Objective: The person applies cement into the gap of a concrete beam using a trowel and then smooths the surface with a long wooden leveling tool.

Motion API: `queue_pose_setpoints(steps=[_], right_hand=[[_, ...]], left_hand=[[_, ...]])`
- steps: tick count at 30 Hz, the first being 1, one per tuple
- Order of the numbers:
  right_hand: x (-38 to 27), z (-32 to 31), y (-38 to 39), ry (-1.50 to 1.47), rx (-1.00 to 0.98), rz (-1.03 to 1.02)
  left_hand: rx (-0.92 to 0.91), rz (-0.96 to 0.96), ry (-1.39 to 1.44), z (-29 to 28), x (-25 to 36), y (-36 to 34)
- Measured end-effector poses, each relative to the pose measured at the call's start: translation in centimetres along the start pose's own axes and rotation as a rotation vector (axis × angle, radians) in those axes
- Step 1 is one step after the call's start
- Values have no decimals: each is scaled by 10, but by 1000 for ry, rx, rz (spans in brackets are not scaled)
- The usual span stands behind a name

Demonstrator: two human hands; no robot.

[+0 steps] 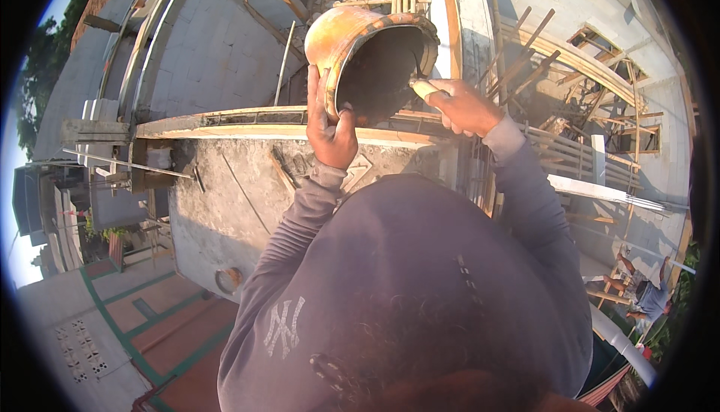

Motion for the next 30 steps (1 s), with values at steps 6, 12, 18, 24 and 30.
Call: queue_pose_setpoints(steps=[6,12,18,24,30], right_hand=[[87,38,-38,-661,-308,55],[90,88,-50,-870,-450,-63],[110,112,-36,-940,-301,-23],[216,92,8,-637,42,-73],[301,82,86,78,603,56]], left_hand=[[-137,-230,278,8,6,-5],[-182,-409,238,9,-68,23],[157,-768,347,-4,-158,79],[448,-1301,450,-95,-271,193],[203,-1416,-401,-267,-297,342]])
Point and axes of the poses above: each hand's wrist, its own y-axis away from the middle knuckle, its own z-axis out of the palm, x = y × z, the point moved 8 cm from there along -y, towards the middle knuckle, and after that the axes turned 1 degree about -z, right-handed, at the moved point
